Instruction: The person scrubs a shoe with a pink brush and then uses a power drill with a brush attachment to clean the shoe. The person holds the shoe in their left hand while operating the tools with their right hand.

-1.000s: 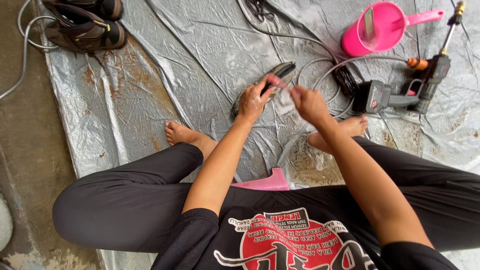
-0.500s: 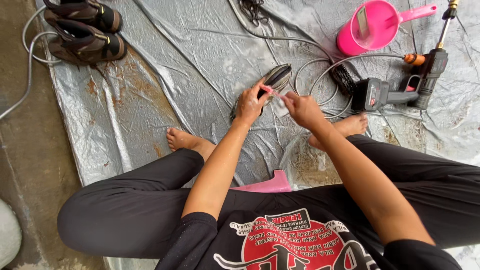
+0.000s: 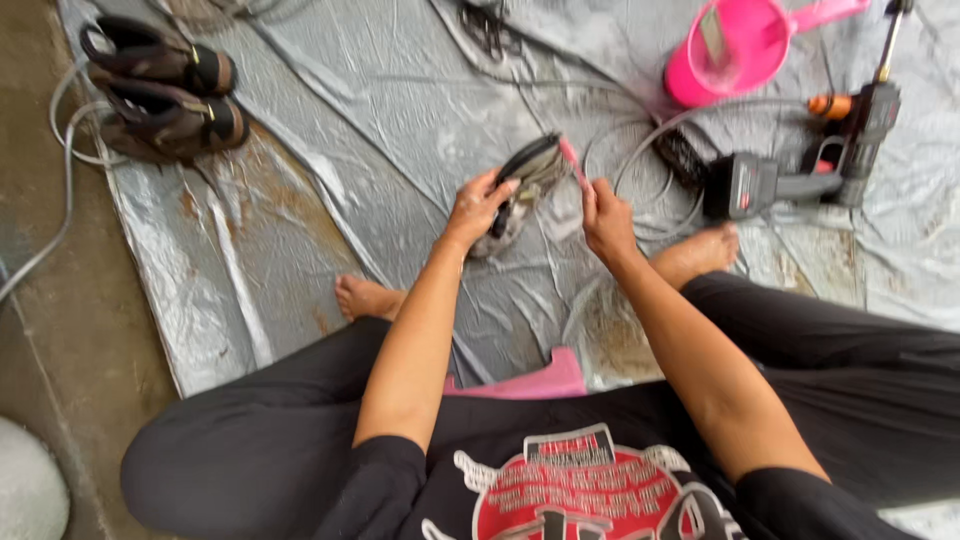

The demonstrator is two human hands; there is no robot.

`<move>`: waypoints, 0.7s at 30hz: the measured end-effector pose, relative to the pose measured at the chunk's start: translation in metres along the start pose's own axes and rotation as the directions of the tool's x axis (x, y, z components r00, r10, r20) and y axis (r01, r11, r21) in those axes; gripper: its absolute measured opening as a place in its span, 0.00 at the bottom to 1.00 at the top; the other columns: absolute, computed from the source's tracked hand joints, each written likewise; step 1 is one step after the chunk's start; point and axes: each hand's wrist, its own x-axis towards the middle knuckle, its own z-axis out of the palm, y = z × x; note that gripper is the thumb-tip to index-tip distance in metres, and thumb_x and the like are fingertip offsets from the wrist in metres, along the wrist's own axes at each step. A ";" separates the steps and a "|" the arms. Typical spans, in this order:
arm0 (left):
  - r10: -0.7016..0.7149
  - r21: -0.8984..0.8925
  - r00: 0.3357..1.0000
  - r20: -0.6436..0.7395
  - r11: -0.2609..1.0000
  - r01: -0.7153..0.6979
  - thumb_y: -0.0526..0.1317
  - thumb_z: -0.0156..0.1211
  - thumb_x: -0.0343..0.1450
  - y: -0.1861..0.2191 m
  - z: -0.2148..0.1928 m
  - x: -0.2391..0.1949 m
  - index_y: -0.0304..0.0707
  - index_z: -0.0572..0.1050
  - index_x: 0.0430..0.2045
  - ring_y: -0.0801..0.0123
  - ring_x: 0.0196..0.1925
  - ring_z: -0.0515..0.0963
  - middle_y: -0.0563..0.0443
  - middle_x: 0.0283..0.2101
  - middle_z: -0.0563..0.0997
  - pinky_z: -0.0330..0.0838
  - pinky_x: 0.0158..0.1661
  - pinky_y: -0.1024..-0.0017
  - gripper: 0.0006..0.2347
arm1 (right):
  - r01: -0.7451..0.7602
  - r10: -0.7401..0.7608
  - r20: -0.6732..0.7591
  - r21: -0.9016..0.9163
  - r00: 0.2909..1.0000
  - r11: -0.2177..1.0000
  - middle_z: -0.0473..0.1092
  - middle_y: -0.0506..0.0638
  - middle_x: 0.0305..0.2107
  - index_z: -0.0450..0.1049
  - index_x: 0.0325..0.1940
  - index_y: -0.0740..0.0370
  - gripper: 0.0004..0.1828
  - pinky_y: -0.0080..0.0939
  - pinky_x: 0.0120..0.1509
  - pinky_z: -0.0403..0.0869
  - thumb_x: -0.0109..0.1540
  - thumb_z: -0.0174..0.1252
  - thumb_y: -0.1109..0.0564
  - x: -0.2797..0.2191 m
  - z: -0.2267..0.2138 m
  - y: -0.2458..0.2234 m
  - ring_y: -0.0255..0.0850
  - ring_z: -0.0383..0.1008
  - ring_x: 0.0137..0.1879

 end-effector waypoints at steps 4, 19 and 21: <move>-0.128 0.021 0.991 -0.029 0.991 0.129 0.58 0.67 0.73 -0.024 0.005 -0.008 0.53 0.83 0.51 0.52 0.54 0.85 0.44 0.42 0.88 0.79 0.54 0.54 0.18 | 0.060 -0.060 0.154 0.009 0.986 0.998 0.73 0.69 0.24 0.71 0.44 0.53 0.17 0.70 0.45 0.73 0.75 0.50 0.40 -0.033 0.006 -0.023 0.71 0.79 0.39; -0.148 -0.037 0.987 -0.057 0.989 0.146 0.61 0.58 0.79 -0.004 -0.013 -0.005 0.47 0.78 0.58 0.54 0.45 0.85 0.43 0.40 0.88 0.77 0.48 0.54 0.22 | 0.184 -0.183 0.083 -0.003 0.980 0.983 0.73 0.67 0.21 0.72 0.46 0.51 0.15 0.69 0.43 0.73 0.75 0.49 0.41 0.002 0.020 -0.025 0.70 0.79 0.37; -0.187 0.008 0.979 -0.085 0.982 0.188 0.63 0.59 0.76 0.014 -0.017 -0.005 0.51 0.81 0.52 0.47 0.52 0.85 0.44 0.41 0.88 0.76 0.55 0.52 0.21 | 0.080 -0.082 0.021 0.093 0.996 0.992 0.72 0.70 0.22 0.70 0.43 0.54 0.18 0.72 0.42 0.69 0.77 0.46 0.41 0.003 0.028 -0.038 0.74 0.77 0.38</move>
